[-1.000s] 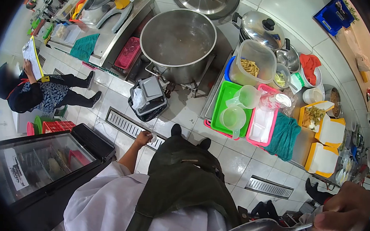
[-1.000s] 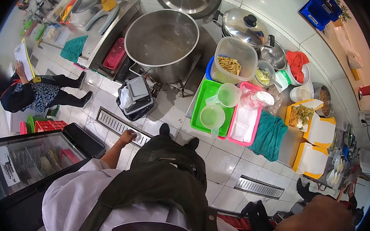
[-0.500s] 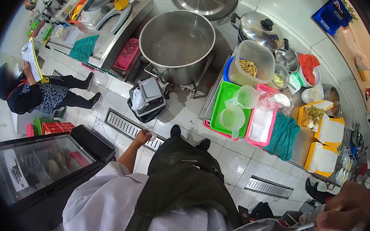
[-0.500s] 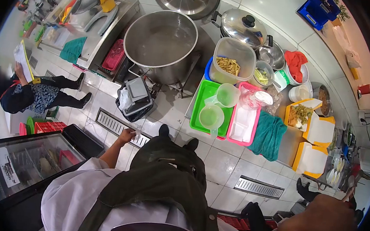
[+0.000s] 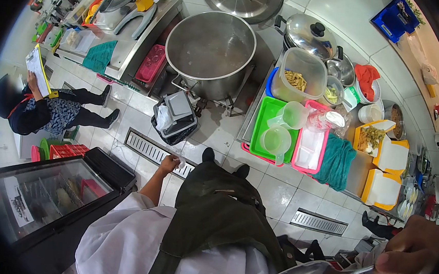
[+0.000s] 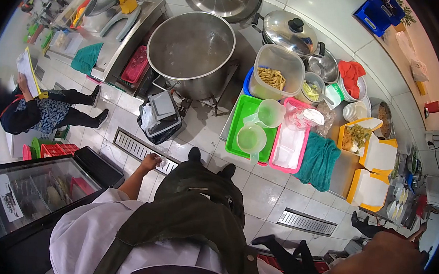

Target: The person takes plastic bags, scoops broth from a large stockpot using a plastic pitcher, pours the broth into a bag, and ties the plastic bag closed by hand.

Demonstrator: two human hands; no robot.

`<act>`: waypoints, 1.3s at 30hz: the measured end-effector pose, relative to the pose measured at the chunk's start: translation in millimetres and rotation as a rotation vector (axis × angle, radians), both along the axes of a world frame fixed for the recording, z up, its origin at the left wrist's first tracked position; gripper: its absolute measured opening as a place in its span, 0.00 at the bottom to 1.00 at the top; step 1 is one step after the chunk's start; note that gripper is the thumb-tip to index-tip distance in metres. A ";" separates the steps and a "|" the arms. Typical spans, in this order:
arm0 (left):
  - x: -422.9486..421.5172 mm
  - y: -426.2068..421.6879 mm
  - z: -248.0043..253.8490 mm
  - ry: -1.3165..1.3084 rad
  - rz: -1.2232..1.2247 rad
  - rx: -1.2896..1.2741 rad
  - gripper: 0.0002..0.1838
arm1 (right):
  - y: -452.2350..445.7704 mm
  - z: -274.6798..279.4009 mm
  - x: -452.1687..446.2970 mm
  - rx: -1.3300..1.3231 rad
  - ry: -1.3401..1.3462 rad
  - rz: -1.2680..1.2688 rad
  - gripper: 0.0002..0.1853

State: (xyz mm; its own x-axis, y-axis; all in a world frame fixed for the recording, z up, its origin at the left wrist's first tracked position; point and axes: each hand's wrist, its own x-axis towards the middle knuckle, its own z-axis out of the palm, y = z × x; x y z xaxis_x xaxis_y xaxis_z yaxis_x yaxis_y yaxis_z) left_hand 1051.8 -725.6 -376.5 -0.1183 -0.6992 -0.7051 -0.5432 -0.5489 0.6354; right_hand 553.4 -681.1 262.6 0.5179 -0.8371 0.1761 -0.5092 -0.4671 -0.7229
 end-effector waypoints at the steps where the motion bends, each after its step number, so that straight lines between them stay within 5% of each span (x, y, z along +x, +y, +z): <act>1: -0.2 -0.1 0.5 0.003 0.009 0.002 0.13 | 0.1 0.6 -0.3 0.001 0.011 0.001 0.15; 39: 1.6 8.2 -6.2 0.002 0.046 0.004 0.13 | -9.2 14.8 18.0 0.011 0.127 -0.090 0.15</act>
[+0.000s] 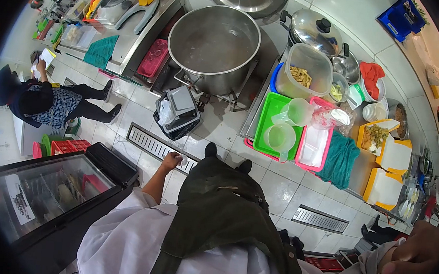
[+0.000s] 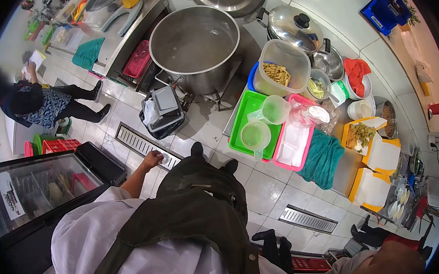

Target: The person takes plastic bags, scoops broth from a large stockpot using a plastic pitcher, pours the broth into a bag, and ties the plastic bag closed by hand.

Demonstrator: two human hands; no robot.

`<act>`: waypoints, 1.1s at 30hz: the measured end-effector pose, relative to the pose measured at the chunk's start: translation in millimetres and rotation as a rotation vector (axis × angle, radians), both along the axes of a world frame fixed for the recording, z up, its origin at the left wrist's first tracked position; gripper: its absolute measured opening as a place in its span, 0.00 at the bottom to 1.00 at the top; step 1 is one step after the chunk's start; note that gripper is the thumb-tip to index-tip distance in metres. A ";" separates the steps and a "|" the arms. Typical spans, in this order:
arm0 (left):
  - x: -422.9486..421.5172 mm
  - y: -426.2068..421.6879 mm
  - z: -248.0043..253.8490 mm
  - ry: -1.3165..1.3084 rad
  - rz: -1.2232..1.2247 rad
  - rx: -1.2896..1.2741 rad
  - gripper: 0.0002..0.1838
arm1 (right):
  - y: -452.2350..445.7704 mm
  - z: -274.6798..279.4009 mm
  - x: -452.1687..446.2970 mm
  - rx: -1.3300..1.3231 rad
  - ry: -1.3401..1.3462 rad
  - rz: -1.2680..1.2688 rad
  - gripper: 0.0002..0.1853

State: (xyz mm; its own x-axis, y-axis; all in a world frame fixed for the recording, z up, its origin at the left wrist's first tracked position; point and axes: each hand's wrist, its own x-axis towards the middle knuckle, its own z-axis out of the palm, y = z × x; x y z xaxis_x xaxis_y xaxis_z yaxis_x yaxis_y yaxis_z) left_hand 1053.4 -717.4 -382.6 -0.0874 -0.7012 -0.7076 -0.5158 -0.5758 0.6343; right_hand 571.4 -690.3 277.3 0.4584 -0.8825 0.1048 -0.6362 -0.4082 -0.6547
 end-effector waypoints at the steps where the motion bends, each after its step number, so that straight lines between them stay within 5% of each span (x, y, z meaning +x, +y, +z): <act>1: 0.1 0.2 -0.3 0.007 -0.007 -0.009 0.13 | 0.8 1.9 0.6 -0.003 0.009 -0.006 0.15; 17: 6.9 1.2 -16.1 -0.001 -0.030 -0.013 0.15 | -0.2 14.2 15.6 0.031 0.175 -0.092 0.16; 33: -12.7 -17.1 20.2 -0.029 -0.076 0.009 0.11 | 2.2 20.2 16.3 0.017 0.205 -0.105 0.16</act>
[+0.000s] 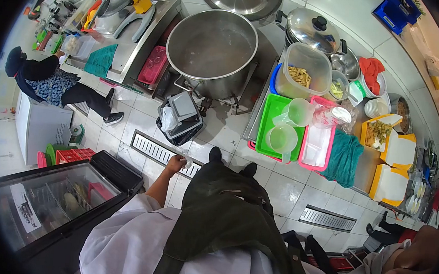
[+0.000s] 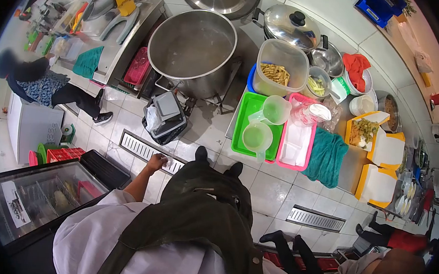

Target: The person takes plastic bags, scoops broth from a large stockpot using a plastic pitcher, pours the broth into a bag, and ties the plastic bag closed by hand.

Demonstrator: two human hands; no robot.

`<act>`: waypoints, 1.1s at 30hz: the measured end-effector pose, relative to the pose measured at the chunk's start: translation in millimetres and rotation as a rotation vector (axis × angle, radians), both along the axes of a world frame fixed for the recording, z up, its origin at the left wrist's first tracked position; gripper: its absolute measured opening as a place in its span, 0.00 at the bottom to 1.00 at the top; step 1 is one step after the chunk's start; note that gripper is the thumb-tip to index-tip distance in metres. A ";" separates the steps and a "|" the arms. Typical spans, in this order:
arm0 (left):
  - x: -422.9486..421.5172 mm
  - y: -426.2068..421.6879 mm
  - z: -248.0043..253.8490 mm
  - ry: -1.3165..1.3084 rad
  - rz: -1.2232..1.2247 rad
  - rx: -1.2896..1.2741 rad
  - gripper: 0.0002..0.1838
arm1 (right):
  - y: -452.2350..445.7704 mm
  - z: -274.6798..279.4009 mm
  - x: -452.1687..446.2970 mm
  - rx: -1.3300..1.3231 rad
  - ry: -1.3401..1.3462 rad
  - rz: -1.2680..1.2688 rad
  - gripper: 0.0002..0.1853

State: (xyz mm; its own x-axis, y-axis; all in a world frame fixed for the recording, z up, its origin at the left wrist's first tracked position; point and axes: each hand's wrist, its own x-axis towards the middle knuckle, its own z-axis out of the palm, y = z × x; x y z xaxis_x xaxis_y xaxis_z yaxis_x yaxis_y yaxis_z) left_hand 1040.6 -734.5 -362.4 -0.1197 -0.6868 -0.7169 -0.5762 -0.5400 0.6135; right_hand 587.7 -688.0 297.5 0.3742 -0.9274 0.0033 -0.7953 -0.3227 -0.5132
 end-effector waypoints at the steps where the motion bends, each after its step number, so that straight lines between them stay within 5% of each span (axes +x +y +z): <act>1: 1.8 -1.8 -4.4 0.000 -0.003 -0.001 0.11 | -1.5 2.8 0.4 0.020 0.023 0.016 0.16; 7: 5.1 -4.5 -14.2 0.065 0.015 -0.009 0.11 | 8.0 -5.5 -23.8 -0.019 -0.061 -0.058 0.15; 10: 2.8 -5.0 -4.3 0.040 -0.005 -0.010 0.11 | 2.1 -4.2 -65.5 0.766 -0.019 0.247 0.16; 16: 10.0 -1.1 -18.2 0.038 0.002 -0.032 0.13 | 33.4 -87.8 -32.3 -0.034 -0.203 -0.397 0.03; 24: -1.6 -9.4 -14.1 0.013 -0.026 -0.039 0.14 | 36.7 -232.4 -68.3 0.087 -0.383 -0.782 0.01; 33: -16.0 -23.7 -11.7 0.105 0.011 -0.016 0.12 | 27.3 -410.7 -85.8 0.006 -0.120 -0.946 0.03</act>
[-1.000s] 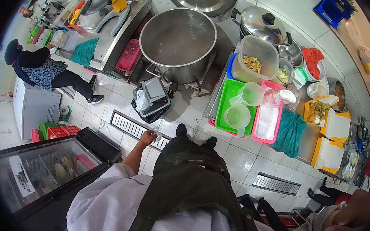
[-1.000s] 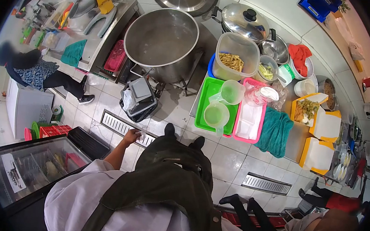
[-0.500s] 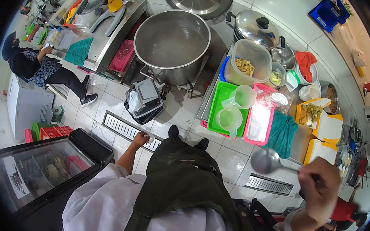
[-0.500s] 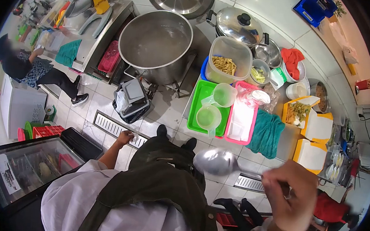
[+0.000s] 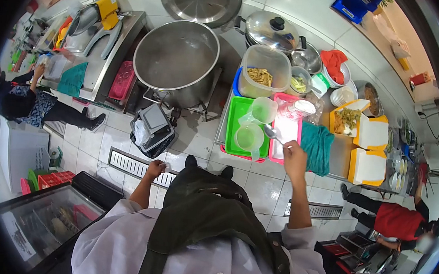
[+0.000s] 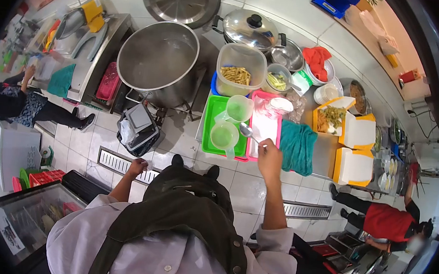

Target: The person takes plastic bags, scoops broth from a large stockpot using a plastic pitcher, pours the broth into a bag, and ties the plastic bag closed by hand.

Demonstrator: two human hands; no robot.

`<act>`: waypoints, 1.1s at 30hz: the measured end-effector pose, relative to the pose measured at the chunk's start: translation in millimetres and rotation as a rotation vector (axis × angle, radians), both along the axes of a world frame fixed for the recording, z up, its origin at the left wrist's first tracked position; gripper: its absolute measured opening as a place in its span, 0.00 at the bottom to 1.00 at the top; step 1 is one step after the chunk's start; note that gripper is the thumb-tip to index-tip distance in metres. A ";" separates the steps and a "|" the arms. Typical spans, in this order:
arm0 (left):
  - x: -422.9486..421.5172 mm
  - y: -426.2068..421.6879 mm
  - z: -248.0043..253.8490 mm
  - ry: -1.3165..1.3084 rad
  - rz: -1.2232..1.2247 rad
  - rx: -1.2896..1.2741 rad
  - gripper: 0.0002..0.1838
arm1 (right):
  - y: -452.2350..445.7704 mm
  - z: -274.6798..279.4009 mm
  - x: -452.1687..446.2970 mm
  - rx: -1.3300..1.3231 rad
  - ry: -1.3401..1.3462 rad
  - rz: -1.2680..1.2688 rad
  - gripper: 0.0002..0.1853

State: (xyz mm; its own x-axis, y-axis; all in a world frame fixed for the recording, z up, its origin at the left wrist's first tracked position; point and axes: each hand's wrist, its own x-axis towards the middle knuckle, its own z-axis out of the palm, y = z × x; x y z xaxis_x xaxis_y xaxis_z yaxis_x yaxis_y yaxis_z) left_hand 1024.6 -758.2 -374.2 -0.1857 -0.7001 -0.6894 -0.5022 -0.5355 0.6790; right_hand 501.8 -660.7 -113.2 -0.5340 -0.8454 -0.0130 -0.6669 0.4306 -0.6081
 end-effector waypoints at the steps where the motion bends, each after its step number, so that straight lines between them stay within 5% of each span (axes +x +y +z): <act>1: -0.5 -1.0 1.3 -0.032 -0.025 -0.014 0.11 | 0.3 -13.9 1.8 -0.017 0.002 -0.007 0.02; 15: 17.1 12.2 3.4 -0.048 0.039 0.135 0.11 | 6.7 -57.2 17.0 -0.008 -0.027 -0.038 0.03; 21: -16.0 0.5 4.3 0.115 -0.038 -0.133 0.09 | 14.6 -38.0 63.8 -0.146 0.473 0.075 0.09; 24: -99.9 -2.9 91.1 0.314 -0.104 -0.178 0.07 | 44.1 -71.7 100.6 -0.087 -0.470 0.113 0.10; 28: -196.7 20.6 185.1 0.416 -0.321 -0.265 0.04 | 29.5 -73.1 146.1 -0.088 -1.134 0.173 0.17; 33: -228.4 29.3 189.5 0.496 -0.125 -0.094 0.04 | 23.5 -75.0 131.7 -0.093 -1.090 0.166 0.09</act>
